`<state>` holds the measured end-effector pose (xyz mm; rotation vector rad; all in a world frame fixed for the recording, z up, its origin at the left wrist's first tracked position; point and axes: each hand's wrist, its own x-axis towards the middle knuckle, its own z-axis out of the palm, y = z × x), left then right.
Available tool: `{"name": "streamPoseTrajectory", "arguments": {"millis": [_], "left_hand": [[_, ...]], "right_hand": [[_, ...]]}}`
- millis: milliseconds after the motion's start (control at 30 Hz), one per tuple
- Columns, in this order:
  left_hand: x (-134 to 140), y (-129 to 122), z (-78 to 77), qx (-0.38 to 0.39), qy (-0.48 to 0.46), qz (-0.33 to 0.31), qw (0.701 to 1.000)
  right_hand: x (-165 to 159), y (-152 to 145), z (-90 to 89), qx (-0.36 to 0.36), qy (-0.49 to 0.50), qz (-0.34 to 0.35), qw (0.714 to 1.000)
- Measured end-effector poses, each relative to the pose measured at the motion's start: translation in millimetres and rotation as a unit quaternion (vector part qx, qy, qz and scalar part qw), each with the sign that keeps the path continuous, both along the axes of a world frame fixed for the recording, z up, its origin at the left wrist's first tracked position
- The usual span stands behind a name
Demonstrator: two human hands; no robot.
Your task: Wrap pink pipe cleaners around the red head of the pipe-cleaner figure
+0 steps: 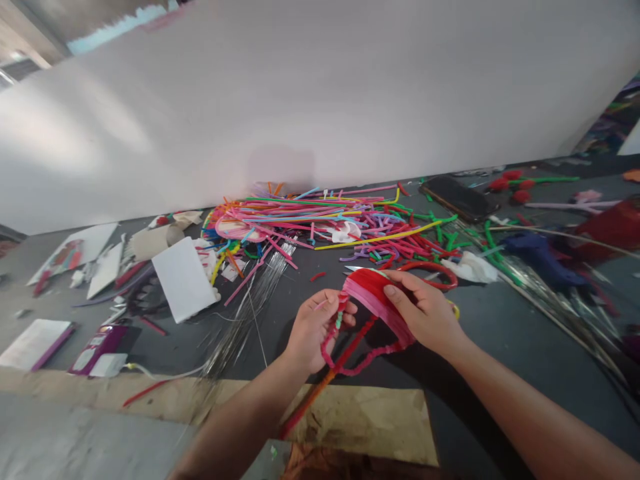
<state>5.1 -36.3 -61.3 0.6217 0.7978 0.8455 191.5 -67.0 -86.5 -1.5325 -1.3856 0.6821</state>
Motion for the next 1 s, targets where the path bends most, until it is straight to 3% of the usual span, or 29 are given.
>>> {"name": "streamPoseTrajectory", "arguments": {"millis": [267,600,800,1000], "left_hand": [[-4,3,2.4,-0.067,-0.032,-0.125,0.989],[-12,15,-14.4,-0.051,-0.048,-0.199,0.977],[-7,13,-11.9,-0.042,-0.057,-0.133,0.989],[-5,13,-12.0,-0.039,-0.062,-0.175,0.982]], "right_hand": [[4,2,1.7,-0.008,0.034,0.033,0.999],[10,6,1.4,-0.03,0.053,0.043,0.997],[10,1,2.6,0.098,-0.106,0.043,0.989],[-1,-2,-1.6,0.109,-0.221,0.094,0.965]]}}
